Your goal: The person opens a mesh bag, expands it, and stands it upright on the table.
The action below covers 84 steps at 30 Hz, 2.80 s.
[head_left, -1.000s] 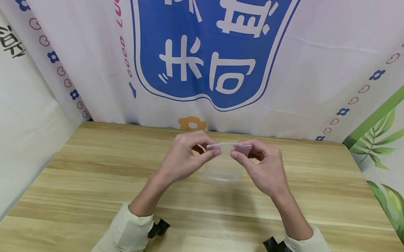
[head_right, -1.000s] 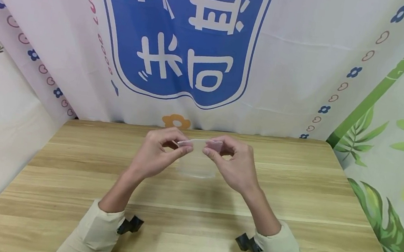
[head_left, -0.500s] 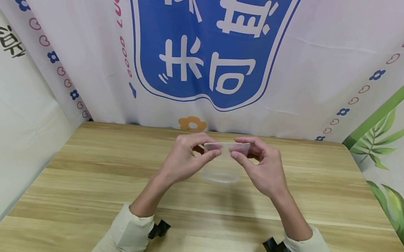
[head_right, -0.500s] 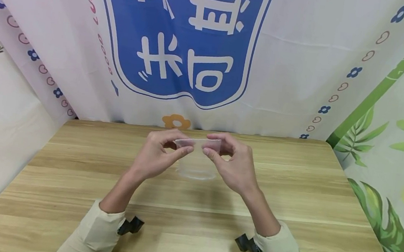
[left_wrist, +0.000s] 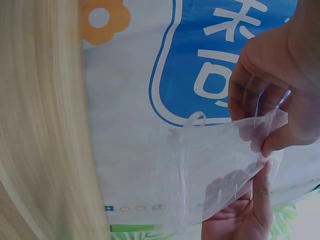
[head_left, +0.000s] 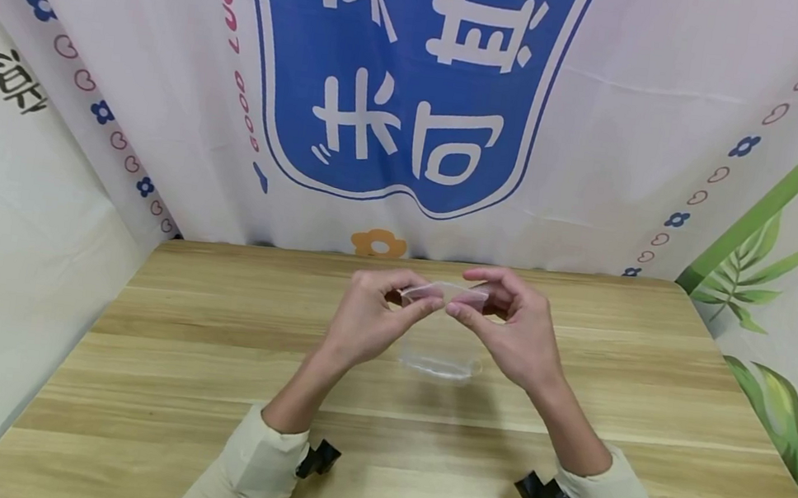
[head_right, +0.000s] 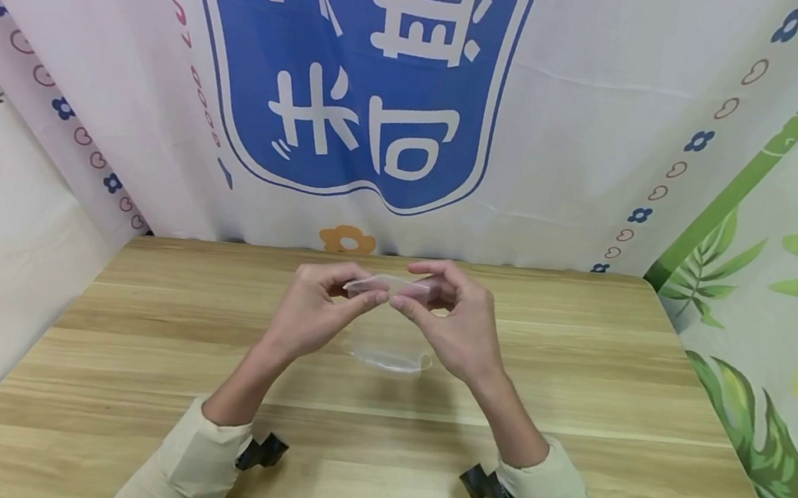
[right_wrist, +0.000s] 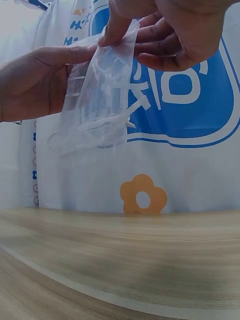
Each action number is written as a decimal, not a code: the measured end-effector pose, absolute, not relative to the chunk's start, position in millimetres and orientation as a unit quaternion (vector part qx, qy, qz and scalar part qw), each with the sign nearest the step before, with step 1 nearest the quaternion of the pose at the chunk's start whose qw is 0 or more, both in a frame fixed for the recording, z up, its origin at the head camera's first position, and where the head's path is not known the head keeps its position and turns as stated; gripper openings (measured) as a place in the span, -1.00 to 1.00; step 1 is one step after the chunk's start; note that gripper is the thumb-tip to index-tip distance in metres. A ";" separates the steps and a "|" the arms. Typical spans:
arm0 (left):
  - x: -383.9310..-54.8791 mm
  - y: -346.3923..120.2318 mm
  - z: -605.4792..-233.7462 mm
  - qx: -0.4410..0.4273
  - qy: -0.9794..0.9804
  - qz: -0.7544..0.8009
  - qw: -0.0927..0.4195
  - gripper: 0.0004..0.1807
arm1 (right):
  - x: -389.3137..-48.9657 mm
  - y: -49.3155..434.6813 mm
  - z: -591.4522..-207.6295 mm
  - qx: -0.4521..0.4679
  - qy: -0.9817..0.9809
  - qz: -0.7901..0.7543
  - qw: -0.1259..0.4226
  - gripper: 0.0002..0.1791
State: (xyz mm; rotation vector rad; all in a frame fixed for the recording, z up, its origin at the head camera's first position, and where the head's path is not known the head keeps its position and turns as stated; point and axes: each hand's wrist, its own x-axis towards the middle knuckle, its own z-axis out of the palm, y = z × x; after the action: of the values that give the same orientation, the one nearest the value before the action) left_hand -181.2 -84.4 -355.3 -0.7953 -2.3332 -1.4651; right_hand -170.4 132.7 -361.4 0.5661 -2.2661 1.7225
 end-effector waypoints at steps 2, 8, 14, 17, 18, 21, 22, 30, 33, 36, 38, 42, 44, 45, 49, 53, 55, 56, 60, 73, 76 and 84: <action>-180.8 -84.1 -355.5 -0.276 -0.804 -0.507 0.141 -0.91 | -170.0 132.0 -361.0 0.193 -0.774 0.592 0.117 -0.57; -180.4 -83.9 -356.3 -0.266 -0.807 -0.509 0.138 -0.88 | -169.6 132.3 -360.5 0.197 -0.774 0.591 0.119 -0.60; -180.8 -86.0 -355.4 -0.236 -0.803 -0.530 0.132 -0.86 | -171.0 135.5 -359.7 0.185 -0.768 0.602 0.117 -0.72; -180.1 -86.9 -354.3 -0.239 -0.793 -0.545 0.130 -0.89 | -171.3 136.5 -359.6 0.184 -0.774 0.596 0.108 -0.83; -180.0 -86.9 -354.1 -0.242 -0.789 -0.550 0.129 -0.89 | -171.4 136.7 -359.8 0.182 -0.777 0.593 0.105 -0.86; -179.9 -86.6 -354.1 -0.247 -0.782 -0.559 0.125 -0.89 | -171.0 136.8 -359.4 0.183 -0.778 0.592 0.103 -0.87; -180.1 -86.5 -354.2 -0.248 -0.779 -0.562 0.124 -0.89 | -171.0 136.7 -359.4 0.184 -0.776 0.594 0.102 -0.87; -179.3 -85.9 -352.9 -0.246 -0.777 -0.567 0.119 -0.89 | -170.8 136.1 -359.5 0.191 -0.765 0.607 0.098 -0.88; -179.1 -85.5 -353.3 -0.243 -0.778 -0.568 0.116 -0.90 | -170.1 136.4 -358.8 0.185 -0.770 0.603 0.096 -0.87; -179.1 -85.5 -353.9 -0.243 -0.776 -0.571 0.114 -0.91 | -169.6 136.5 -358.7 0.176 -0.776 0.599 0.094 -0.86; -179.1 -85.6 -354.2 -0.242 -0.774 -0.573 0.114 -0.91 | -169.2 136.6 -358.4 0.169 -0.779 0.596 0.095 -0.86; -179.0 -85.0 -353.8 -0.233 -0.776 -0.576 0.111 -0.89 | -168.5 136.5 -357.8 0.161 -0.777 0.600 0.103 -0.84; -178.8 -84.3 -353.6 -0.228 -0.777 -0.576 0.108 -0.87 | -168.4 136.2 -357.6 0.159 -0.770 0.608 0.107 -0.81; -178.4 -83.9 -353.4 -0.227 -0.778 -0.576 0.106 -0.87 | -168.5 136.1 -357.7 0.159 -0.768 0.611 0.108 -0.79; -177.8 -81.9 -354.1 -0.230 -0.779 -0.573 0.108 -0.83 | -168.9 135.6 -358.1 0.163 -0.760 0.620 0.104 -0.72; -178.6 -81.1 -355.4 -0.244 -0.784 -0.556 0.132 -0.77 | -169.4 135.7 -358.5 0.174 -0.759 0.618 0.109 -0.71; -179.5 -81.4 -356.0 -0.256 -0.785 -0.544 0.150 -0.79 | -170.3 135.9 -359.1 0.185 -0.756 0.617 0.120 -0.74; -180.1 -81.8 -356.3 -0.265 -0.784 -0.537 0.160 -0.81 | -170.6 136.0 -359.3 0.191 -0.754 0.616 0.126 -0.77; -183.1 -83.0 -357.5 -0.318 -0.774 -0.510 0.202 -0.93 | -172.3 136.5 -361.1 0.219 -0.749 0.609 0.141 -0.89; -186.6 -85.6 -358.7 -0.377 -0.757 -0.473 0.247 -0.87 | -172.4 135.8 -362.0 0.240 -0.773 0.565 0.157 -0.92; -187.3 -86.6 -357.9 -0.374 -0.754 -0.480 0.246 -0.92 | -172.5 137.1 -361.7 0.241 -0.773 0.565 0.155 -0.92; -185.6 -84.5 -358.3 -0.365 -0.768 -0.477 0.222 -0.94 | -172.1 135.9 -362.5 0.245 -0.765 0.577 0.147 -0.90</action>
State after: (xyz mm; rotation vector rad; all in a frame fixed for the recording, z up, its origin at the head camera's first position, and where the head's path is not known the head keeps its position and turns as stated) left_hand -185.6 -84.5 -358.3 -1.0087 -2.1225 -1.3171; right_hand -172.1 135.9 -362.5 0.7054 -2.2017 1.6592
